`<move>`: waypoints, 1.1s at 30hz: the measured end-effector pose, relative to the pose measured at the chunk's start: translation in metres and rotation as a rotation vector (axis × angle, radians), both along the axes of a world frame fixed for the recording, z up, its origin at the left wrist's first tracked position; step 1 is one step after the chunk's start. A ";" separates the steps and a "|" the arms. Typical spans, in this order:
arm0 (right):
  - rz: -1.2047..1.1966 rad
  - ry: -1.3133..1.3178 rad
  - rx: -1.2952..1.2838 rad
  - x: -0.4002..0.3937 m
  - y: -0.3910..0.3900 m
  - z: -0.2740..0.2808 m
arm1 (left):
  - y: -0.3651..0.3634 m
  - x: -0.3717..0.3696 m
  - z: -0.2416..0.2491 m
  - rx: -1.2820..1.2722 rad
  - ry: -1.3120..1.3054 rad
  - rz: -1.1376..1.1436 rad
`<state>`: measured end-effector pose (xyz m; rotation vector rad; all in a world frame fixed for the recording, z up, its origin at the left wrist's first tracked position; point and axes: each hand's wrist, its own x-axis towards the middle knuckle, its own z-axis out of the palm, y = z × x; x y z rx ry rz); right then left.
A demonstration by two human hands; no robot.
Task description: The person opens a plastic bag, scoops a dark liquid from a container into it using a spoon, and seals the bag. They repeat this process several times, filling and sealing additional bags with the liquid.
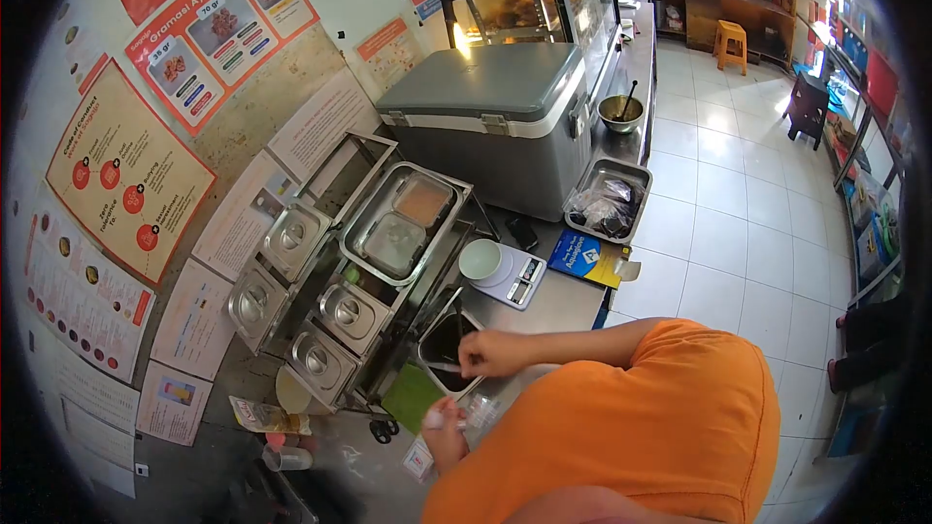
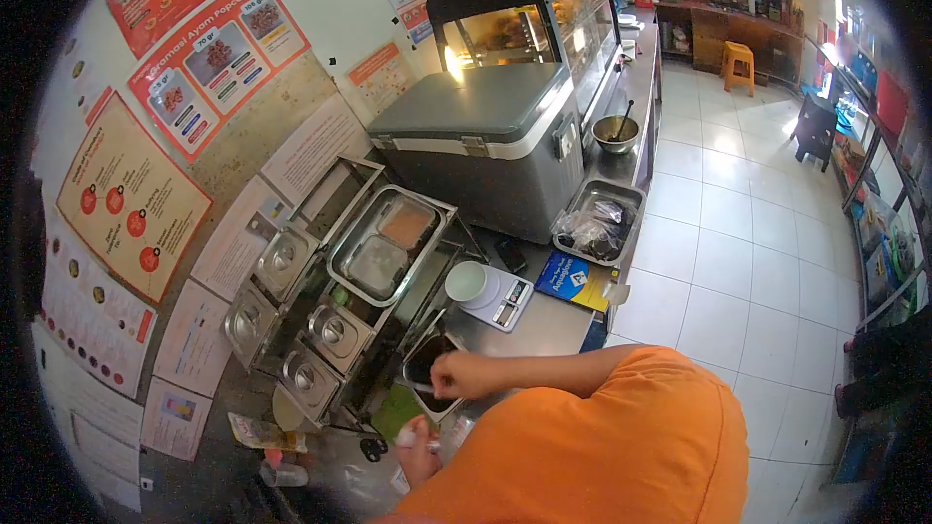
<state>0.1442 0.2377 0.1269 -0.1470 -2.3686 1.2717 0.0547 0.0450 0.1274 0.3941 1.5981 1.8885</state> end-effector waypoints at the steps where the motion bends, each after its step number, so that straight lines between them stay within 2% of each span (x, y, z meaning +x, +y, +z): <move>1: 0.126 0.033 0.017 -0.002 -0.010 -0.003 | 0.001 0.004 0.004 -0.100 0.195 -0.154; 2: 0.252 0.067 0.035 -0.003 -0.016 -0.004 | 0.001 0.002 0.000 -0.100 0.194 -0.152; 6: 0.328 -0.101 -0.091 -0.001 -0.030 0.013 | -0.005 -0.009 -0.009 -0.185 0.297 -0.168; 8: 0.441 -0.293 -0.305 -0.001 -0.027 0.015 | -0.009 -0.008 -0.003 -0.238 0.296 -0.176; 9: 0.448 -0.293 -0.309 -0.001 -0.028 0.016 | -0.008 -0.004 0.008 -0.245 0.271 -0.189; 11: 0.474 -0.416 -0.572 0.001 -0.030 0.017 | -0.009 -0.004 0.008 -0.253 0.242 -0.199; 12: 0.477 -0.421 -0.576 -0.001 -0.032 0.012 | -0.008 -0.008 0.001 -0.323 0.420 -0.246; 13: 0.405 -0.377 -0.304 -0.004 -0.036 0.004 | -0.009 -0.010 -0.004 -0.391 0.596 -0.293; 14: 0.331 -0.328 -0.033 -0.005 -0.038 0.000 | -0.009 -0.011 -0.007 -0.392 0.588 -0.294; 15: 0.332 -0.333 -0.036 -0.004 -0.037 0.001 | -0.005 -0.012 -0.003 -0.546 0.830 -0.237; 16: 0.215 -0.337 0.121 -0.004 -0.035 0.002 | -0.003 -0.012 0.000 -0.702 1.070 -0.175; 17: 0.097 -0.337 0.277 -0.003 -0.034 0.004 | -0.003 -0.014 0.001 -0.705 1.065 -0.177; 18: 0.099 -0.341 0.275 -0.002 -0.034 0.008 | -0.002 -0.015 0.001 -0.645 1.111 -0.156; 19: 0.071 -0.233 0.223 0.001 -0.036 0.013 | -0.002 -0.016 0.001 -0.587 1.155 -0.136; 20: 0.044 -0.128 0.168 0.003 -0.038 0.014 | -0.001 -0.015 0.001 -0.594 1.146 -0.139; 21: 0.050 -0.136 0.160 0.001 -0.038 0.009 | -0.001 -0.014 0.002 -0.621 1.143 -0.157; 23: 0.320 0.059 0.104 -0.008 -0.034 -0.010 | 0.002 -0.009 0.006 -0.656 1.128 -0.173; 25: 0.330 0.030 0.140 -0.012 -0.030 -0.020 | 0.004 -0.004 0.014 -0.489 1.089 -0.184; 28: 0.226 -0.130 0.243 -0.007 -0.025 -0.012 | 0.000 -0.005 0.011 -0.441 1.027 -0.257; 30: 0.105 -0.160 0.392 -0.006 -0.022 -0.023 | 0.002 -0.007 0.005 -0.248 1.165 -0.259; 32: 0.085 -0.210 0.390 -0.005 -0.018 -0.031 | 0.005 -0.008 0.012 -0.202 1.266 -0.324; 33: 0.113 -0.295 0.327 -0.002 -0.018 -0.029 | 0.005 -0.008 0.010 -0.207 1.197 -0.375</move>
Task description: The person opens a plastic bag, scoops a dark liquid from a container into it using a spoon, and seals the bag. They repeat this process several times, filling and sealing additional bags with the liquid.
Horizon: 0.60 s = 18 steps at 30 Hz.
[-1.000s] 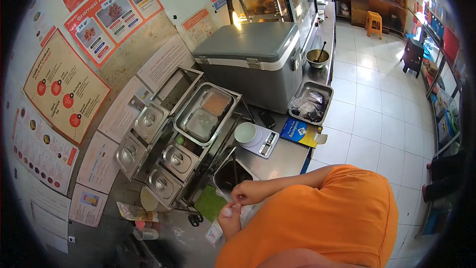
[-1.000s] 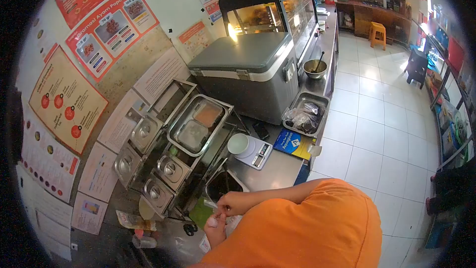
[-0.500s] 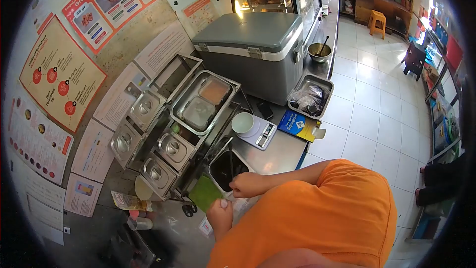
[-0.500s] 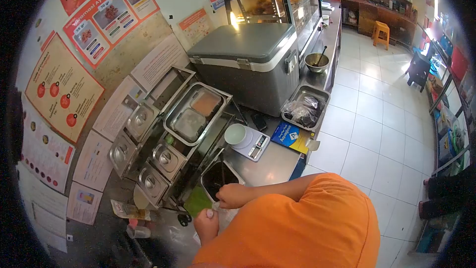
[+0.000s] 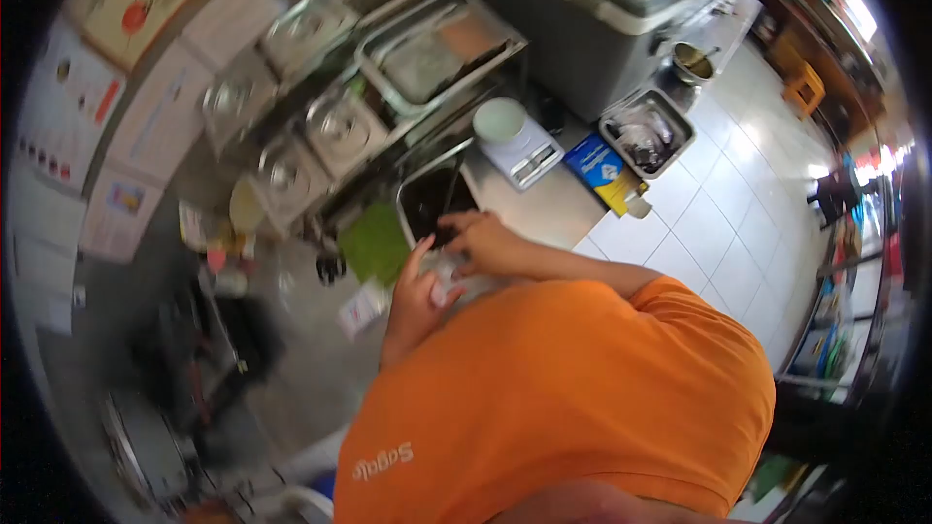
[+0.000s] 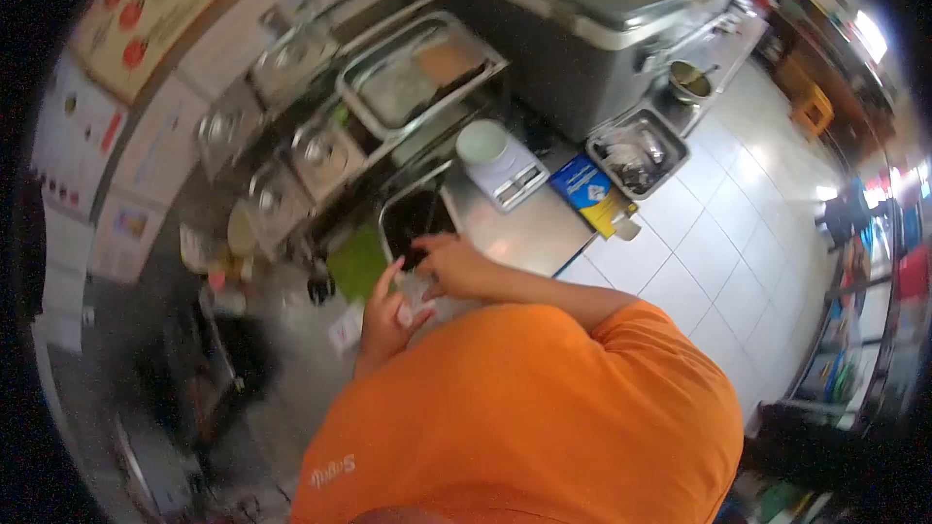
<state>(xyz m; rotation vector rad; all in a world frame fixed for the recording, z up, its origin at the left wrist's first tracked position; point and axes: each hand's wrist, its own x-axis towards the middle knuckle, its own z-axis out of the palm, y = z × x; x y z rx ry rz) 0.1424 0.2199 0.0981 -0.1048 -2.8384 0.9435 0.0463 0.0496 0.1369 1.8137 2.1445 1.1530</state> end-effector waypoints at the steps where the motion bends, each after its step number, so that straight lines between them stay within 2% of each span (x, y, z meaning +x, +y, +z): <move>1: 0.009 -0.032 -0.008 0.002 -0.002 0.009 | -0.001 0.001 -0.003 -0.032 -0.067 -0.024; 2: 0.032 -0.001 -0.062 0.004 -0.005 0.015 | -0.004 0.001 -0.004 -0.048 -0.089 0.033; 4: 0.102 0.014 -0.121 0.006 -0.012 0.020 | -0.006 0.002 -0.005 -0.123 -0.191 -0.021; 7: 0.087 0.051 -0.221 0.000 -0.013 0.020 | -0.006 0.003 0.004 -0.099 -0.350 0.028; 9: 0.100 0.213 -0.403 -0.003 -0.013 0.014 | -0.009 0.002 -0.002 -0.048 -0.354 0.006; 11: 0.103 0.225 -0.420 -0.002 -0.018 0.018 | -0.008 0.005 0.003 -0.021 -0.426 0.052; 13: 0.100 0.264 -0.421 -0.013 -0.008 0.023 | -0.012 -0.006 -0.006 0.005 -0.370 0.081; 15: 0.076 0.191 -0.379 -0.021 0.008 0.024 | -0.018 -0.022 -0.025 0.016 -0.323 0.102; 16: 0.081 0.191 -0.379 -0.027 0.017 0.023 | -0.021 -0.033 -0.038 -0.067 -0.608 0.236; 17: 0.072 0.165 -0.198 -0.037 0.029 0.018 | -0.024 -0.043 -0.054 -0.148 -0.898 0.371; 18: 0.065 0.144 -0.015 -0.050 0.041 0.011 | -0.024 -0.055 -0.069 -0.083 -1.153 0.432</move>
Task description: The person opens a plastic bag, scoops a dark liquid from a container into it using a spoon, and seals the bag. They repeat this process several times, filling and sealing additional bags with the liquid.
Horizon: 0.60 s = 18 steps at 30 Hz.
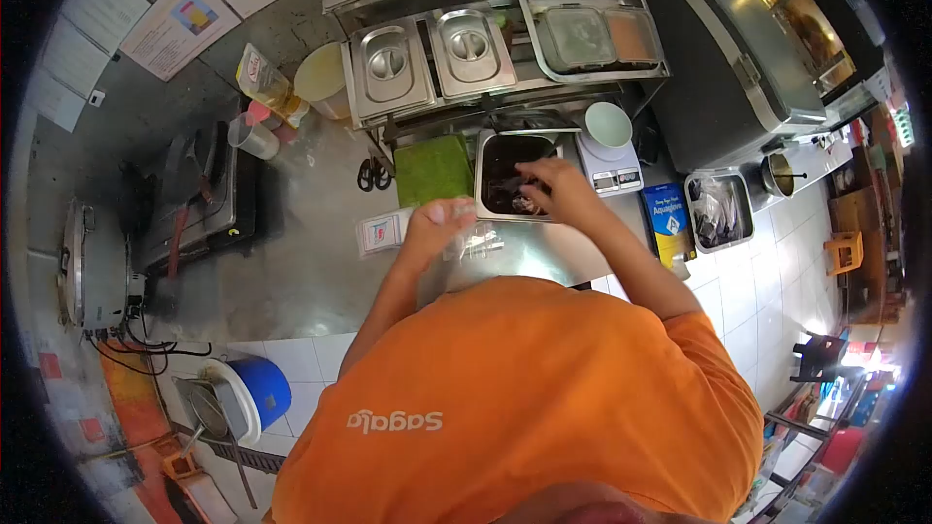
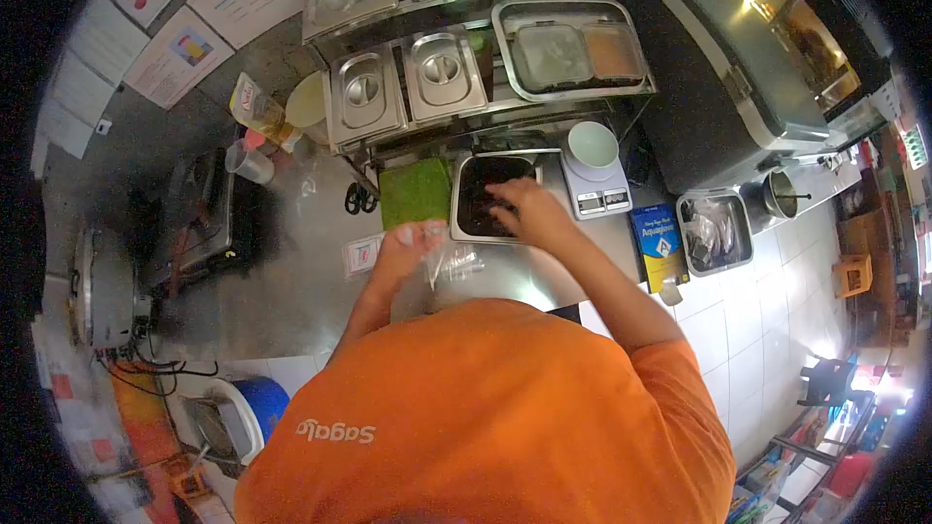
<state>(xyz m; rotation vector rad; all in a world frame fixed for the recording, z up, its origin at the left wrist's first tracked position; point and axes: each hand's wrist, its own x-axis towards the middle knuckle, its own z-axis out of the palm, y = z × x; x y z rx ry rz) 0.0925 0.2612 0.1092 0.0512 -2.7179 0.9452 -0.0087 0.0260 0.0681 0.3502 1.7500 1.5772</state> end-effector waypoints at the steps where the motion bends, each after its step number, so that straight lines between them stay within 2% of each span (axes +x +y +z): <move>1: -0.021 -0.015 0.180 -0.012 0.011 -0.008 | -0.002 -0.010 -0.012 0.002 0.000 0.008; 2: -0.014 -0.012 0.183 -0.022 0.021 -0.017 | -0.004 -0.019 -0.022 0.162 -0.189 0.094; 3: 0.053 0.007 0.444 -0.031 0.031 -0.029 | -0.004 -0.028 -0.028 0.322 -0.378 0.176; 4: 0.121 0.026 0.703 -0.040 0.038 -0.038 | 0.000 -0.034 -0.028 0.323 -0.376 0.182; 5: 0.127 0.027 0.705 -0.047 0.045 -0.047 | 0.008 -0.038 -0.030 0.295 -0.430 0.181; 7: 0.166 -0.225 0.991 -0.054 0.048 -0.053 | 0.025 -0.041 -0.033 0.263 -0.495 0.187; 10: 0.235 -0.316 1.001 -0.053 0.042 -0.031 | 0.055 -0.041 -0.031 0.273 -0.609 0.197; 12: 0.313 -0.362 0.887 -0.044 0.038 -0.009 | 0.076 -0.036 -0.019 0.420 -0.662 0.360; 13: 0.312 -0.368 0.886 -0.042 0.041 -0.010 | 0.086 -0.038 -0.017 0.418 -0.667 0.358; 16: 0.165 -0.254 0.777 -0.034 0.057 -0.019 | 0.110 -0.037 -0.015 0.410 -0.589 0.482; 18: 0.031 -0.204 0.924 -0.030 0.069 -0.027 | 0.121 -0.033 -0.011 0.424 -0.524 0.438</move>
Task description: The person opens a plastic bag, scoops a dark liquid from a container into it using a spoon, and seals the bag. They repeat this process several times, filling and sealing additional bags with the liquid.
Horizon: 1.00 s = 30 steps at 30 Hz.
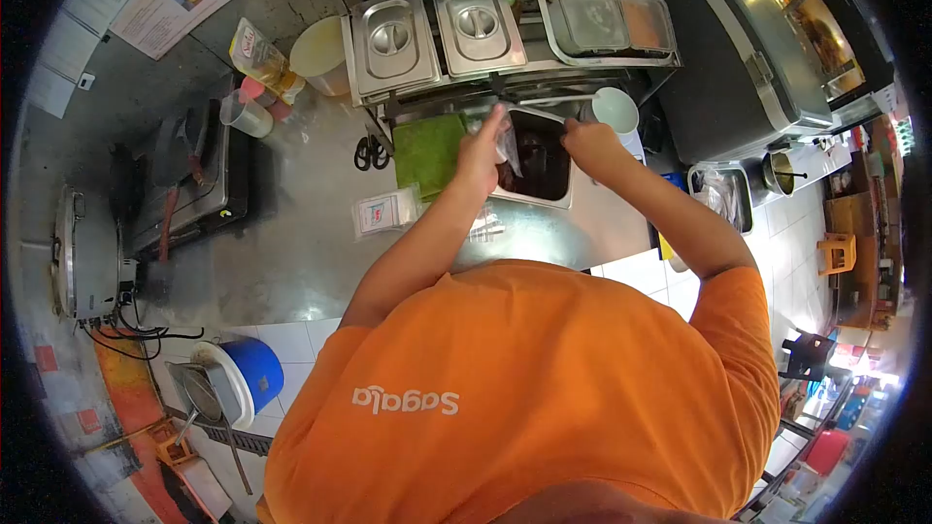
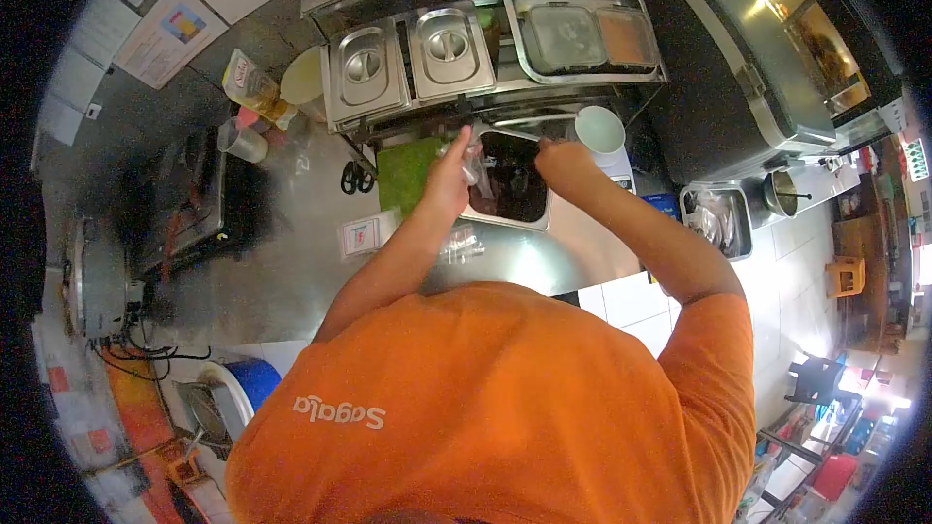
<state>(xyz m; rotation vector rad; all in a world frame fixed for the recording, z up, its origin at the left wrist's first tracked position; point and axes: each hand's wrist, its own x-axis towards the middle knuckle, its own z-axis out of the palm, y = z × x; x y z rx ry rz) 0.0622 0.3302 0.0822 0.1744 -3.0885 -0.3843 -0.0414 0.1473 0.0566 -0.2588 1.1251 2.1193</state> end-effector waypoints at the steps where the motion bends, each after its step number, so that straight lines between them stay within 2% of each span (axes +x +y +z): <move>1: -0.002 -0.008 0.000 0.006 0.002 -0.001 | 0.006 0.003 0.002 0.008 0.078 -0.020; 5: -0.041 -0.104 -0.088 0.031 -0.003 0.012 | 0.019 0.013 0.027 0.000 0.195 -0.069; 7: -0.073 -0.165 -0.131 0.041 -0.006 0.015 | 0.026 0.012 0.023 -0.012 0.225 -0.064; 9: -0.143 -0.168 -0.359 0.051 -0.006 0.013 | 0.034 0.010 0.014 0.015 0.181 -0.139; 10: -0.143 -0.170 -0.358 0.055 -0.003 0.009 | 0.037 0.010 0.012 0.028 0.167 -0.151; 12: -0.219 -0.258 -0.622 0.060 0.005 -0.004 | 0.037 0.015 0.016 0.025 0.182 -0.150; 13: -0.218 -0.257 -0.620 0.063 0.008 -0.013 | 0.037 0.017 0.019 0.021 0.197 -0.149; 16: -0.300 -0.176 -0.957 0.069 0.010 -0.038 | 0.034 0.014 0.018 0.004 0.223 -0.147; 20: -0.372 -0.109 -1.101 0.063 -0.007 -0.055 | 0.028 0.013 0.023 -0.043 0.245 -0.128; 23: -0.357 -0.049 -1.231 0.059 -0.016 -0.058 | 0.021 0.012 0.023 0.044 0.200 -0.114; 27: -0.377 -0.037 -1.216 0.065 -0.019 -0.049 | 0.006 0.003 0.015 0.019 0.182 -0.083; 30: -0.498 -0.068 -1.331 0.077 -0.024 -0.032 | -0.006 -0.006 0.002 0.041 0.151 -0.006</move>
